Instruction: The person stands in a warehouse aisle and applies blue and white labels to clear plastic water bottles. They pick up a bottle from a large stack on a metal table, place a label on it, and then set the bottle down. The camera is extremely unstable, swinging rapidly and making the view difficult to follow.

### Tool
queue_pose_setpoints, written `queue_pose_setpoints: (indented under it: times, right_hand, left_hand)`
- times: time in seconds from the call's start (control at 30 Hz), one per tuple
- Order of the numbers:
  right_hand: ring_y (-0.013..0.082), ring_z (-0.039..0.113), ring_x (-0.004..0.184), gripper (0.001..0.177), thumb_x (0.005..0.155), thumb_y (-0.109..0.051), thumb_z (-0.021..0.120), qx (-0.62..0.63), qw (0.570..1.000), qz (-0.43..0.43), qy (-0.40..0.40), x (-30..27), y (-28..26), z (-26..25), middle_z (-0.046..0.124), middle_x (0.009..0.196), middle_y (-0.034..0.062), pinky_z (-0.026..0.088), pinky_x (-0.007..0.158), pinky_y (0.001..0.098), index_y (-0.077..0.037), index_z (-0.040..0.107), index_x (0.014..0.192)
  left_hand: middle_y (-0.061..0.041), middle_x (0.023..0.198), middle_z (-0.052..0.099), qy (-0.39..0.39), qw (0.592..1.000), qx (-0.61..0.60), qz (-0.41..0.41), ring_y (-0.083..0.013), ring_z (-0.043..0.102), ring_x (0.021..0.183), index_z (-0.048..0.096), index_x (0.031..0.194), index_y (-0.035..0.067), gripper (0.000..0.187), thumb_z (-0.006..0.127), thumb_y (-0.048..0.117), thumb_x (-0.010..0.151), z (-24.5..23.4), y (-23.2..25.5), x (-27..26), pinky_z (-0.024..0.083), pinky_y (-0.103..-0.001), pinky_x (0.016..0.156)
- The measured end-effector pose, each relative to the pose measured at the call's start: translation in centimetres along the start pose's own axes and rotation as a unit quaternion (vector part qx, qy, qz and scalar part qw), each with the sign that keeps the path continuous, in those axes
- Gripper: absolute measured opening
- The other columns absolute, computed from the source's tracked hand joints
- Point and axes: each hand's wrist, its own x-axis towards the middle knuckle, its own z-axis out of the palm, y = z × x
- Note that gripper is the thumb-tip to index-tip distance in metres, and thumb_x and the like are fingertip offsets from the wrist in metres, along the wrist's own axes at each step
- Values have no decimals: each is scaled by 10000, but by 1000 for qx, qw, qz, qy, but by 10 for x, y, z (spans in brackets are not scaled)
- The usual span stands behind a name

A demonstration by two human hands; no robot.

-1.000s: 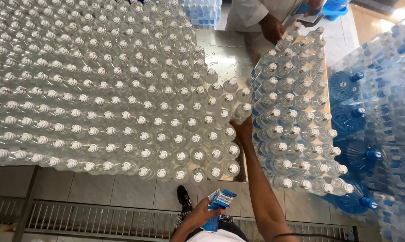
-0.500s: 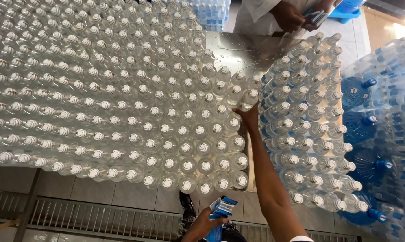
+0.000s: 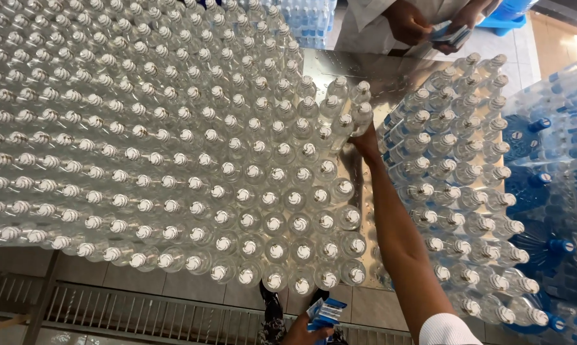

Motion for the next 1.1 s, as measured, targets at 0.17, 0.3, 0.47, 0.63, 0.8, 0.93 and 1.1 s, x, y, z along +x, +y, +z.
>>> queue_pose_setpoints:
  times: [0.17,0.3,0.47,0.63,0.8,0.93,1.1]
  right_hand:
    - [429,275,1637,1184,802,-65,928,35,999,-19,-30,28,-21,22,285,1767,244,361,1305,554,-35,168,1711]
    - [417,269,1642,1131,837,-6,895,56,997,-25,-57,51,0,36,271,1771,246,375,1305,548,-28,177,1710]
    - [403,261,1649,1068,880,68,854,78,994,-25,-71,53,27,23,254,1776,248,391,1305,540,-20,187,1710]
    - [392,254,1655,1021,915,127,821,99,993,-34,-61,64,94,-8,240,1780,250,404,1305,534,-13,195,1710]
    - [322,418,1595,871,945,116,656,-182,977,-70,-85,-76,57,-51,389,1752,157,367,1278,487,-133,331,1714]
    - [347,327,1629,867,926,163,478,-247,964,-38,-96,-200,34,-78,341,1783,131,280,1320,496,-143,327,1723]
    - [354,300,1644,1000,937,148,662,-269,945,123,-138,-338,35,-109,274,1810,91,390,1262,531,-217,200,1745]
  left_hand:
    - [-9,1260,854,24,1000,-12,-8,-154,789,1128,771,1409,160,592,922,343,866,-8,-2,-2,577,-294,1024]
    - [-151,1506,686,-20,978,-203,31,-298,741,1269,519,1655,182,892,931,41,877,-16,-25,9,625,-389,1085]
    - [-5,1747,401,16,971,153,181,-234,462,1557,482,1646,238,797,862,276,946,1,7,-11,460,-404,1195]
    - [50,1800,237,-32,966,223,131,-228,237,1666,473,1644,192,761,795,320,967,9,43,-23,335,-437,1317]
    - [-76,1807,250,-30,895,396,201,-325,169,1685,672,1412,97,470,790,278,994,9,62,-24,286,-516,1298]
    - [-108,1738,311,-64,863,438,242,-360,407,1552,632,1398,67,476,786,276,999,0,59,-14,427,-487,1183]
    - [-78,1818,200,-102,834,491,228,-349,359,1616,639,1380,71,440,786,242,1003,5,60,-7,431,-478,1172]
